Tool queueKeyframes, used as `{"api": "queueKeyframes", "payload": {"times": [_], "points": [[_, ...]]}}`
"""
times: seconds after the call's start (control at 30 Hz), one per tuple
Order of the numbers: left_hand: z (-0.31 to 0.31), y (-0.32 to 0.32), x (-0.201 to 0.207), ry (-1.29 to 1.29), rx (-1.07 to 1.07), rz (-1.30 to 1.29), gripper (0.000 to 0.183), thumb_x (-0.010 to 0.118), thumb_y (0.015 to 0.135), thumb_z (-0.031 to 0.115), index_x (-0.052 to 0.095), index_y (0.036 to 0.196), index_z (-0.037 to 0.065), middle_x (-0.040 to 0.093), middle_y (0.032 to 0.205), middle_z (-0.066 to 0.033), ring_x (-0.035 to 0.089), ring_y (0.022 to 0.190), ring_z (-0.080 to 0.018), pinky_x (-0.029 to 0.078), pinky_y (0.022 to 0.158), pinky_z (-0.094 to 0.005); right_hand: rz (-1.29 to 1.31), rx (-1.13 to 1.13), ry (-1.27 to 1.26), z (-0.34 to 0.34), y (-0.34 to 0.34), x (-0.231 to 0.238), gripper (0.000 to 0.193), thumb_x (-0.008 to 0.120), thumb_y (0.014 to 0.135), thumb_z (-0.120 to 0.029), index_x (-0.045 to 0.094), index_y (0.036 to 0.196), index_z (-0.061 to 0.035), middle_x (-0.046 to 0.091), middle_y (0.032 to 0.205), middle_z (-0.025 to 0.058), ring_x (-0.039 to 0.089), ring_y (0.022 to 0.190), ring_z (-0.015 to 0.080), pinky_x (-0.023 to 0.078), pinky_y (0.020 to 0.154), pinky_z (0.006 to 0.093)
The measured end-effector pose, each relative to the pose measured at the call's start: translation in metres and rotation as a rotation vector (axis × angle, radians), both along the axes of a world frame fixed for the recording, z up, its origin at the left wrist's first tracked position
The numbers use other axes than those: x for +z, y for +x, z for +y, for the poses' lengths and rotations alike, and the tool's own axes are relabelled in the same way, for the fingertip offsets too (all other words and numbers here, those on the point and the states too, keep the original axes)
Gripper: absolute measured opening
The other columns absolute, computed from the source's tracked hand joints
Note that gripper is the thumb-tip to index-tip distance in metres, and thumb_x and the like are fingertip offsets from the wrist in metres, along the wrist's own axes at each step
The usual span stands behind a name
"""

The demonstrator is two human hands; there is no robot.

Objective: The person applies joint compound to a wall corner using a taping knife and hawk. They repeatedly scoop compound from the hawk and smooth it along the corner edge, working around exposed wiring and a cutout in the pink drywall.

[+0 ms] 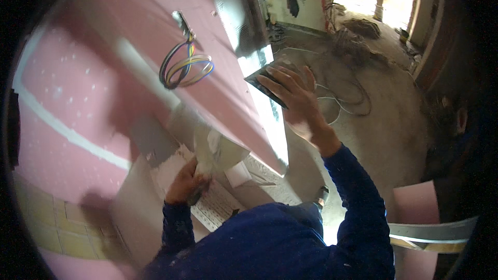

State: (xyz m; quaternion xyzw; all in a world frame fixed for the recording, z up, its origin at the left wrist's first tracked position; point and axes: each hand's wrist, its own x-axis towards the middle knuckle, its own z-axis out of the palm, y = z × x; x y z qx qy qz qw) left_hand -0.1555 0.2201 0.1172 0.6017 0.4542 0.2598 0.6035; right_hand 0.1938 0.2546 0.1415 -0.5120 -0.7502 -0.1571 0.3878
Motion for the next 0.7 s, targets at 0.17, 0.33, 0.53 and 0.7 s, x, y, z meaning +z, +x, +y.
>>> {"api": "queueKeyframes", "payload": {"times": [0.17,0.33,0.53,0.7], "points": [[0.012,0.02,0.03,0.003,-0.174,0.049,0.052,0.072,0.089,0.028,0.051,0.128,0.0,0.061,0.088,-0.0041,0.058,0.063,-0.0097,0.05,0.053,-0.025,-0.4,0.13,-0.222,-0.06,-0.005,0.021,0.074,0.077,0.071,-0.009,0.054,0.137,-0.0358,0.053,0.141,-0.0053,0.045,0.133,0.0202,0.016,0.121,0.057],[0.012,0.04,0.047,-0.014,-0.247,0.122,0.046,0.07,0.09,0.02,0.05,0.126,0.0,0.058,0.085,-0.0028,0.056,0.059,-0.0089,0.049,0.052,-0.0249,-0.449,0.158,-0.062,-0.069,-0.019,0.028,0.05,0.07,0.081,-0.018,0.061,0.125,-0.0385,0.058,0.133,-0.0066,0.048,0.129,0.0191,0.014,0.119,0.0615],[0.001,0.039,0.053,0.064,-0.207,0.107,0.044,0.067,0.09,0.015,0.049,0.128,0.002,0.059,0.085,-0.0034,0.056,0.059,-0.0091,0.048,0.051,-0.0249,-0.516,0.235,-0.102,-0.068,-0.022,0.023,0.039,0.064,0.085,-0.022,0.063,0.121,-0.0387,0.06,0.13,-0.0078,0.049,0.128,0.0176,0.013,0.119,0.0628],[-0.009,0.02,0.055,0.122,0.089,0.043,0.043,0.064,0.092,0.012,0.049,0.13,0.0,0.06,0.083,-0.005,0.056,0.057,-0.0096,0.047,0.049,-0.0246,-0.462,0.12,-0.162,-0.062,0.003,0.05,0.058,0.073,0.075,-0.02,0.062,0.128,-0.0397,0.057,0.138,-0.0078,0.048,0.131,0.0187,0.011,0.121,0.0584]]}}
